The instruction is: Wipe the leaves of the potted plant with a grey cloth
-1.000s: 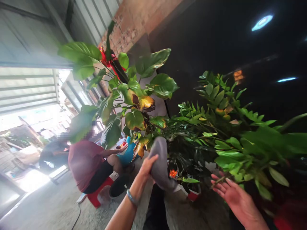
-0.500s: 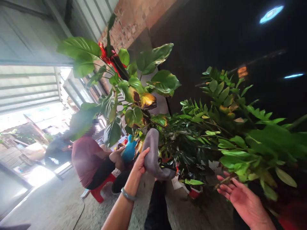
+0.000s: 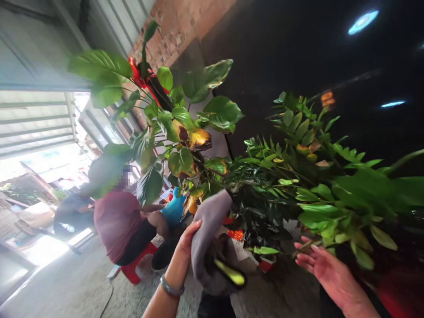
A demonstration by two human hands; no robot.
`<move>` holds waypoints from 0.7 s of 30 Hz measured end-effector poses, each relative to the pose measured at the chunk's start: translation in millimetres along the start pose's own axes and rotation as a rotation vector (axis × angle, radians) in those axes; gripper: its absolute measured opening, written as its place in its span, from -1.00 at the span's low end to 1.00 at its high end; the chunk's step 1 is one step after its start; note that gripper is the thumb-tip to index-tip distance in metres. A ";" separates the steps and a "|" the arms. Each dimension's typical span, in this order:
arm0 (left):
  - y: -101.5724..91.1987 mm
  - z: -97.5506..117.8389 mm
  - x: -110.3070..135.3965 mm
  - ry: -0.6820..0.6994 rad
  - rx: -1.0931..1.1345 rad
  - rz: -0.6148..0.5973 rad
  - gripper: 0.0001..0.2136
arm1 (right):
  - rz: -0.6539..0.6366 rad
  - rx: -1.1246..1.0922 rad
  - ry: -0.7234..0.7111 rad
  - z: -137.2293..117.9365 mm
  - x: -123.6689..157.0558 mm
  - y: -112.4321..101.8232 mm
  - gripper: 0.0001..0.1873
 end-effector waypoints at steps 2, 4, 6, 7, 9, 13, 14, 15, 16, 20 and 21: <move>7.0 -11.2 -12.5 -0.051 0.045 0.145 -0.69 | -0.002 -0.006 0.009 -0.8 5.8 8.5 -0.72; 14.7 -38.6 -18.5 -0.134 -0.002 0.223 -0.72 | -0.004 -0.010 0.016 -1.1 7.8 11.9 -0.72; 22.1 -66.8 -15.1 -0.194 -0.093 0.173 -0.64 | -0.008 -0.003 0.027 -1.2 6.7 10.1 -0.71; 26.2 -76.2 -10.1 -0.212 -0.134 0.094 -0.61 | -0.010 0.004 0.027 -1.5 5.7 8.1 -0.71; 35.7 -78.3 3.3 -0.196 -0.186 -0.100 -0.58 | -0.013 0.024 0.011 -2.6 4.2 3.4 -0.71; 60.8 -27.0 16.2 -0.029 -0.201 -0.251 -0.54 | -0.032 0.034 -0.055 -3.7 5.1 -1.1 -0.73; 67.7 -12.4 13.0 0.021 -0.176 -0.221 -0.51 | -0.038 0.028 -0.062 -3.4 5.6 -0.8 -0.73; 74.1 -1.2 7.6 0.067 -0.140 -0.166 -0.48 | -0.047 0.020 -0.065 -3.0 6.0 0.0 -0.73; 79.8 5.2 0.8 0.104 -0.103 -0.098 -0.48 | -0.055 0.014 -0.065 -2.5 6.4 1.1 -0.73; 90.5 -17.3 -21.8 0.098 -0.149 0.108 -0.56 | -0.073 -0.001 -0.033 -1.7 7.6 6.8 -0.74; 90.3 -29.0 -22.7 0.058 -0.227 0.096 -0.58 | -0.065 -0.002 -0.025 -2.0 8.1 7.8 -0.74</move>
Point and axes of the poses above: each hand's wrist, its own x-axis away from the middle knuckle, its own y-axis out of the palm, z = x × y, the point moved 2 cm from there along -x, towards the middle knuckle, and after that the axes turned 7 degrees about z, right-handed, at the moved point
